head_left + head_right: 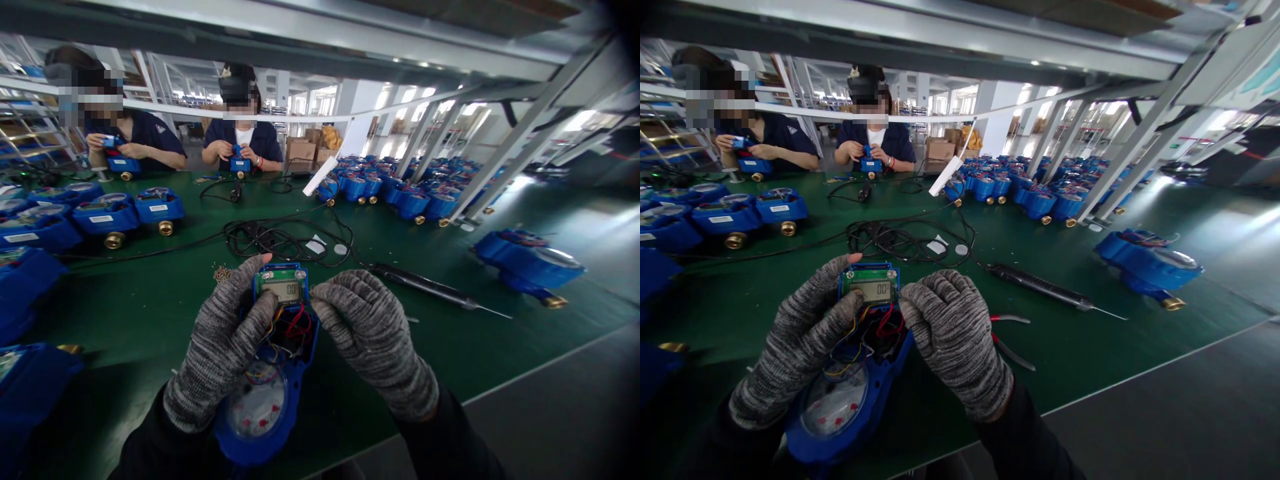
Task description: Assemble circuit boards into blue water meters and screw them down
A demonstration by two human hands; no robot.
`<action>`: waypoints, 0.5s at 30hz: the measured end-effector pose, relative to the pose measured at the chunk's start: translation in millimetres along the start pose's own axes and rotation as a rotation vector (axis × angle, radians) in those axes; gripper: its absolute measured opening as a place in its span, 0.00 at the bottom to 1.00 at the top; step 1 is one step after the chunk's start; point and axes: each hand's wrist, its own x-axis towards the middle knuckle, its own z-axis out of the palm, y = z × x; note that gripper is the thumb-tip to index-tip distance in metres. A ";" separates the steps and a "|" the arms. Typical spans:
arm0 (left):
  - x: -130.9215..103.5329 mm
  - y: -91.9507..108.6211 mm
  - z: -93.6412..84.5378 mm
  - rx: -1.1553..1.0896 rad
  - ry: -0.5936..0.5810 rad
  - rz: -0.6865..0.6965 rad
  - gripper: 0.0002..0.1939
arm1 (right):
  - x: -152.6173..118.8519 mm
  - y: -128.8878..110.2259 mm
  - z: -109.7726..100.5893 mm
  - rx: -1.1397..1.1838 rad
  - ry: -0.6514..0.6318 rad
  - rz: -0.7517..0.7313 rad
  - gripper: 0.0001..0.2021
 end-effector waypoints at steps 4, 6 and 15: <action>-1.1 2.9 0.5 0.018 0.018 0.013 0.24 | 3.8 3.2 0.5 0.041 0.011 -0.005 0.05; -0.8 4.2 1.2 -0.035 0.013 -0.004 0.23 | 5.0 6.0 2.4 0.140 0.014 0.084 0.04; -1.8 -0.4 0.0 -0.152 0.052 -0.118 0.32 | -2.0 9.5 29.2 1.353 -0.156 0.855 0.11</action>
